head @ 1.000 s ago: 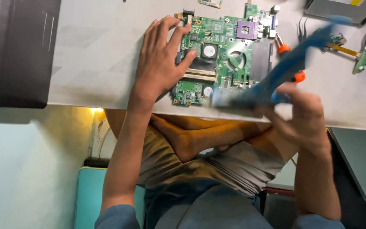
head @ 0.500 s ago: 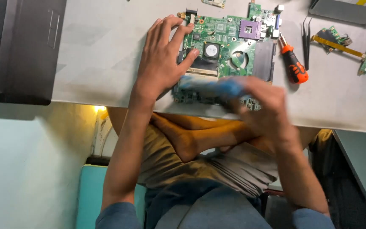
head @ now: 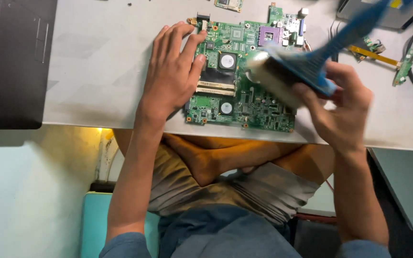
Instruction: Disassembling and cleaning a laptop motherboard by removing screws, RAM modules, and brushing away dust.
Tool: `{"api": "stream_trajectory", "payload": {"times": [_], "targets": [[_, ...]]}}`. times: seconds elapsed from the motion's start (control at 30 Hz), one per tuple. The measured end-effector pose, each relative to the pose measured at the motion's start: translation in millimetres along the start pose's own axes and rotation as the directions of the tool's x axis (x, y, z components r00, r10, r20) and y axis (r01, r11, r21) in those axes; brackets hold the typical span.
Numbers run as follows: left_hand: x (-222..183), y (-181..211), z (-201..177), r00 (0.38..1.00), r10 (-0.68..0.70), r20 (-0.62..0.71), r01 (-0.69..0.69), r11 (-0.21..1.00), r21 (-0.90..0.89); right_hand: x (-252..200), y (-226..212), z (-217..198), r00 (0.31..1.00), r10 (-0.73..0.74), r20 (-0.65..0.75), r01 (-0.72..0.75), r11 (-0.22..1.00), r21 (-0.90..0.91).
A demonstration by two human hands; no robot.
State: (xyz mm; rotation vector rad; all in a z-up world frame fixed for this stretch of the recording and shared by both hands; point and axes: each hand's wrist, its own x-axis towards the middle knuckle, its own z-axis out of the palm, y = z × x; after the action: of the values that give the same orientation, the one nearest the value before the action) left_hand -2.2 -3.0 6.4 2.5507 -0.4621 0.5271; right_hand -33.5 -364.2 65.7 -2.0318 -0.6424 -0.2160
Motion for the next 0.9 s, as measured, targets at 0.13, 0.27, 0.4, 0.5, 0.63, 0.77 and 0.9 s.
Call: {"api": "stream_trajectory", "payload": {"times": [0.13,0.27,0.4,0.5,0.63,0.77,0.9], "targets": [[1,-6,5,0.978,-0.071,0.198,0.070,0.997,0.011,59,-12,42,0.980,0.046,0.192,-0.071,0.990,0.124],[-3,-6,4,0.991,0.065,0.118,-0.079,0.989,0.125,104,0,58,0.976,-0.119,0.181,0.115,0.993,0.033],[-3,1,-2,0.999,0.033,0.030,-0.035,0.997,0.063,109,0,61,0.977,-0.157,0.146,0.164,0.986,-0.036],[0,-1,1,0.999,0.027,0.033,-0.029,0.998,0.057,102,22,63,0.975,-0.205,0.082,0.215,0.966,-0.143],[-3,-9,6,0.998,0.013,0.059,-0.011,1.000,-0.028,100,5,48,0.974,0.029,0.223,-0.116,0.913,0.390],[0,-4,3,0.998,0.053,0.031,-0.055,0.996,0.071,87,13,50,0.991,-0.100,0.093,0.104,0.994,-0.045],[-2,-5,3,0.981,-0.046,0.189,0.037,0.998,0.052,60,34,0,0.918,-0.319,-0.237,0.285,0.944,-0.168]]}}
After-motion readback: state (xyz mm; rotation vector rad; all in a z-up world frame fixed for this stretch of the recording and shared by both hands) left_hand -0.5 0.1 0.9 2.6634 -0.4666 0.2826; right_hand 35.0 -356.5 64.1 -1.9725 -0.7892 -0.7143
